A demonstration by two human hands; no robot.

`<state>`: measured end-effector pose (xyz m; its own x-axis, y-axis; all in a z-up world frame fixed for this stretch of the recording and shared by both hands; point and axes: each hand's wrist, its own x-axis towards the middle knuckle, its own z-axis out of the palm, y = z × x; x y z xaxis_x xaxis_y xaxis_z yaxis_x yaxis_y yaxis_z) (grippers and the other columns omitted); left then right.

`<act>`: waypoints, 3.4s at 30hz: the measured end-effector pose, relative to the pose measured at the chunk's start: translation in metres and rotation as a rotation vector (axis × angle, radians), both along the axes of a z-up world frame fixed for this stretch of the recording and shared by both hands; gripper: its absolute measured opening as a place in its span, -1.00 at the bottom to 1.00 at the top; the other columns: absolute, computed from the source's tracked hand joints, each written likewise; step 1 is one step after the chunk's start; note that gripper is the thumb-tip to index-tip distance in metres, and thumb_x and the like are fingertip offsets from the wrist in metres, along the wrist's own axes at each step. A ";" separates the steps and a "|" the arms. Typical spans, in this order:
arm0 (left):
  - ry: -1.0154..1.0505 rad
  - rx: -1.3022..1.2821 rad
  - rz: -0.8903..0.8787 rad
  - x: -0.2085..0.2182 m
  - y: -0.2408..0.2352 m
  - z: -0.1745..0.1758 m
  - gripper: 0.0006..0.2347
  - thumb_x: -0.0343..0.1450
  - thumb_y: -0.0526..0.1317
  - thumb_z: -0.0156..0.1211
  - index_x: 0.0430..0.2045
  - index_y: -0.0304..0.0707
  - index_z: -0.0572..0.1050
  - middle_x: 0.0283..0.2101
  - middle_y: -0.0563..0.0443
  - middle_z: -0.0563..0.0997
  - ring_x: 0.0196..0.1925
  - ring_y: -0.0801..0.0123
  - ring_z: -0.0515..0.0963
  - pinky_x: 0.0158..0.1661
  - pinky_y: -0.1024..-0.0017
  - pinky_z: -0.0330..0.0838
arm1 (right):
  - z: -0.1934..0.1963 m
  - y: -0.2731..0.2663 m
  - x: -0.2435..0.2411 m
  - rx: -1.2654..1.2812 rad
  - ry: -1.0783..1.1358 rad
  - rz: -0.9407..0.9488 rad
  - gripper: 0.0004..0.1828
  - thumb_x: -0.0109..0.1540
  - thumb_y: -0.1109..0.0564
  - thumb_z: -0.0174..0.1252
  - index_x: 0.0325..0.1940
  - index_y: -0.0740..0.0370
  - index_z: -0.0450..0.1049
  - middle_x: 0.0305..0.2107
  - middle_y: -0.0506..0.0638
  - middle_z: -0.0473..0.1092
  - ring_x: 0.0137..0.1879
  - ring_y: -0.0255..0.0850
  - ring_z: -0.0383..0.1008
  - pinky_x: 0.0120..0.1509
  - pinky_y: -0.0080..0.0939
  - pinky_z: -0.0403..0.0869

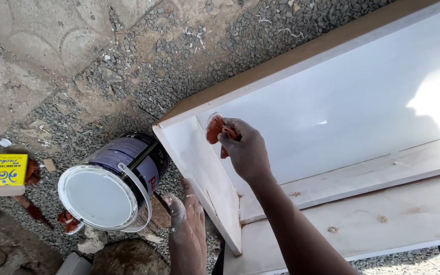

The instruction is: The person paints the inside of a wooden drawer with white paint using a sponge. They repeatedly dip the sponge into a paint bucket and apply the paint to the drawer's interior surfaces.

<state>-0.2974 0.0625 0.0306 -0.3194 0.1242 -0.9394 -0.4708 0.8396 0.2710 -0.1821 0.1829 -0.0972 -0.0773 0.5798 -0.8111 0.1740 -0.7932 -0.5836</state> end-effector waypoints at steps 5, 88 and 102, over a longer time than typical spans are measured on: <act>-0.009 0.023 0.051 0.003 0.003 0.000 -0.13 0.50 0.47 -0.33 0.84 0.31 0.06 0.94 0.29 -0.06 0.95 0.41 -0.14 0.76 0.19 -0.24 | -0.169 0.000 -0.089 0.352 -0.222 0.408 -0.81 0.41 -0.06 0.30 -0.09 0.07 0.53 -0.13 0.17 0.67 -0.01 0.32 0.68 -0.14 0.34 0.53; -0.470 0.539 0.298 -0.050 -0.027 -0.017 0.16 0.49 0.69 -0.21 0.79 -0.37 -0.12 0.84 -0.38 0.01 0.80 -0.08 0.14 0.62 -0.24 0.02 | 0.079 -0.150 0.031 -0.075 -0.079 0.649 -0.77 0.34 0.17 0.10 -0.38 -0.09 0.53 -0.40 -0.07 0.67 -0.22 0.03 0.65 -0.04 0.08 0.49; 0.062 0.157 0.583 -0.063 0.000 0.085 0.01 0.46 0.50 -0.41 0.66 -0.26 0.45 0.78 -0.20 0.52 0.83 0.12 0.48 0.71 -0.09 0.00 | 0.100 0.030 -0.040 1.092 -0.086 0.912 -0.54 0.41 0.21 0.36 0.42 0.24 0.59 0.02 0.24 0.64 -0.03 0.22 0.66 0.01 0.23 0.61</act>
<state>-0.3607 0.0623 0.1152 -0.4299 0.0475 -0.9017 -0.8208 0.3956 0.4121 -0.2219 0.2130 0.0031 -0.7315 0.6816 -0.0183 0.4365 0.4476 -0.7805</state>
